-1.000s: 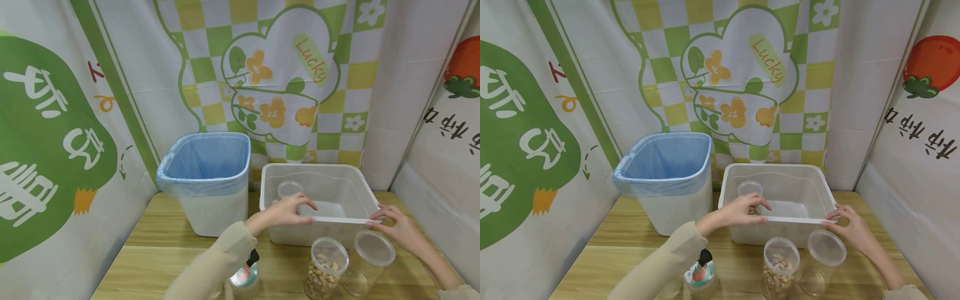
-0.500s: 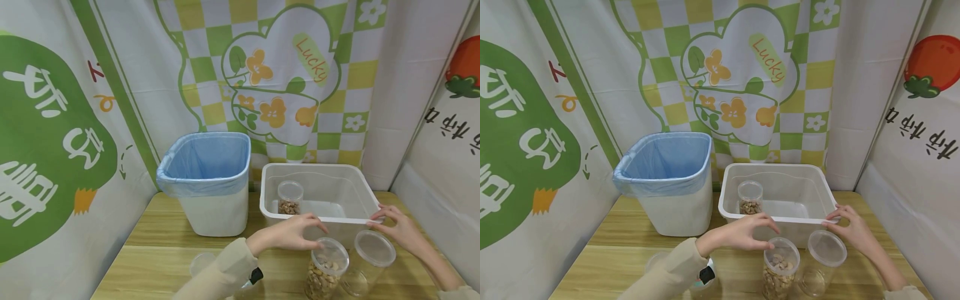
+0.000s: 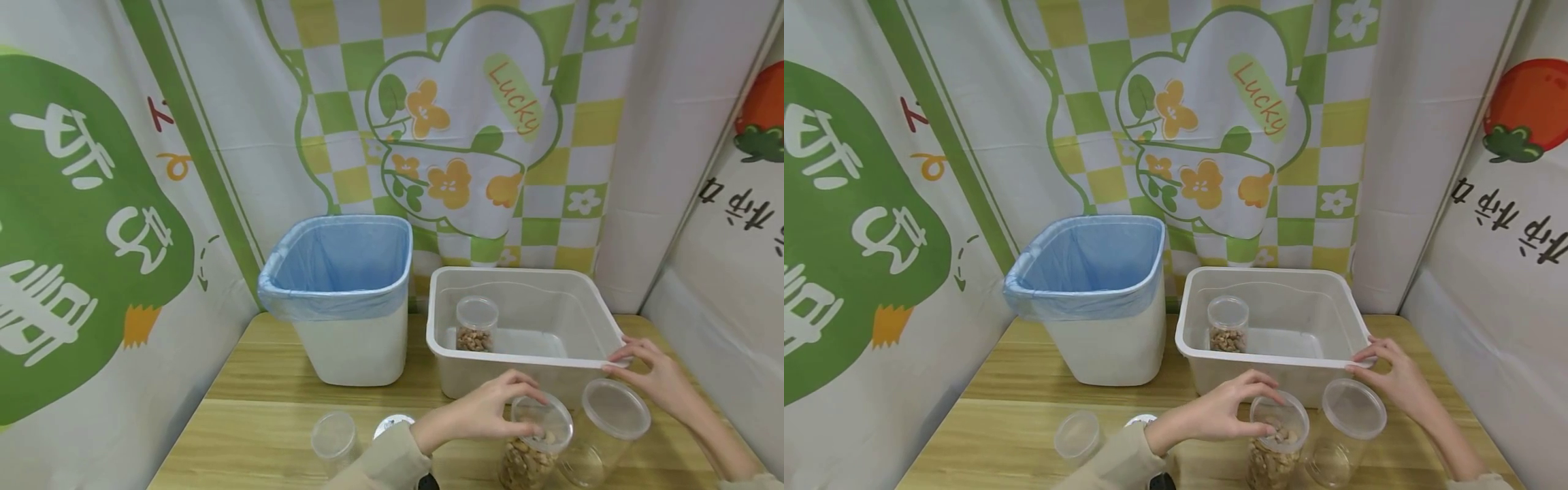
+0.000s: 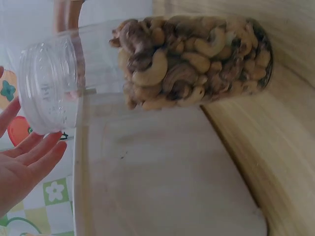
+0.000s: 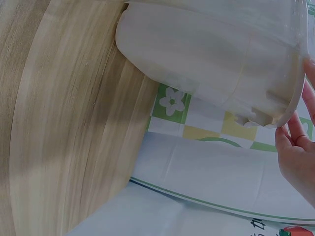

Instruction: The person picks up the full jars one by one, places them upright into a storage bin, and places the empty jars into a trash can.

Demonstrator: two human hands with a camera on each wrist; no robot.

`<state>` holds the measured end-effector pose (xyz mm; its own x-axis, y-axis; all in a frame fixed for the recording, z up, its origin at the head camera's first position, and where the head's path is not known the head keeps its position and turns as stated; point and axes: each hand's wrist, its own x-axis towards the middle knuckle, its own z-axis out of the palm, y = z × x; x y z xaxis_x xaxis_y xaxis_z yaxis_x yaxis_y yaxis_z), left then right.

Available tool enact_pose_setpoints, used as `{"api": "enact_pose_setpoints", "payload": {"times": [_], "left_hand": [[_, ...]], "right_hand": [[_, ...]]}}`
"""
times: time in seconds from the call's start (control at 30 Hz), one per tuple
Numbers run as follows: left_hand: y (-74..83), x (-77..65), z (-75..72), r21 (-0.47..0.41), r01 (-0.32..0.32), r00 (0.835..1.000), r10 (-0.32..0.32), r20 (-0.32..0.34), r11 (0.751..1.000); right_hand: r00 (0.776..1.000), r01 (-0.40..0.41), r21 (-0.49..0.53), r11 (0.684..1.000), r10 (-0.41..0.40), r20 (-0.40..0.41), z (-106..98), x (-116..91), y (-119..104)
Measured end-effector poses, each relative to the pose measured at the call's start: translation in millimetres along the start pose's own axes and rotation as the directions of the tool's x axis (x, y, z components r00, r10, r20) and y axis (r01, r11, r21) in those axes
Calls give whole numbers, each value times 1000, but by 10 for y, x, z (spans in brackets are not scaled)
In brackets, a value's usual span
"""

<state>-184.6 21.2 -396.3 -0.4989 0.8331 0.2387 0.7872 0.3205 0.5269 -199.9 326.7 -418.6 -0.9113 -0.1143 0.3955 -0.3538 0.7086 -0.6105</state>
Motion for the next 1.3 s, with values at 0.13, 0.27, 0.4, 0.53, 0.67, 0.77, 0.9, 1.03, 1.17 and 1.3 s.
{"api": "enact_pose_setpoints", "payload": {"times": [0.13, 0.27, 0.4, 0.53, 0.67, 0.77, 0.9, 1.03, 1.17, 1.3], "left_hand": [[3, -36, 109, -29, -26, 996, 24, -88, 999], [-3, -71, 205, -64, -45, 987, 35, -158, 997], [-5, -89, 288, -79, -49, 974, 30, -226, 996], [3, -102, 365, -90, -24, 959, -3, -284, 996], [18, -112, 435, -97, 4, 941, -37, -338, 995], [21, -114, 480, -105, 7, 931, -45, -363, 994], [6, -121, 533, -124, 10, 928, -55, -368, 992], [-20, -131, 579, -131, 25, 925, -73, -372, 991], [-36, -134, 607, -175, 43, 922, -106, -373, 984], [-45, -122, 630, -190, 33, 912, -107, -396, 981]], "right_hand": [[1000, -12, 13, 1000, 12, 10, -6, 0, -2], [1000, -22, 19, 1000, 21, 22, -10, 6, -5], [999, -26, 17, 1000, 25, 33, -11, 9, -3], [999, -22, 15, 1000, 22, 35, -6, 10, 4], [1000, -11, 21, 1000, 11, 16, 6, 2, 18], [1000, 2, 31, 1000, -2, -2, 13, -7, 31], [1000, 7, 38, 999, -7, -10, 15, -11, 37], [1000, 2, 38, 999, -2, -9, 12, -8, 28], [1000, 9, 33, 999, -9, -17, 13, -2, 23], [999, 19, 29, 999, -18, -27, 18, 1, 23]]}}
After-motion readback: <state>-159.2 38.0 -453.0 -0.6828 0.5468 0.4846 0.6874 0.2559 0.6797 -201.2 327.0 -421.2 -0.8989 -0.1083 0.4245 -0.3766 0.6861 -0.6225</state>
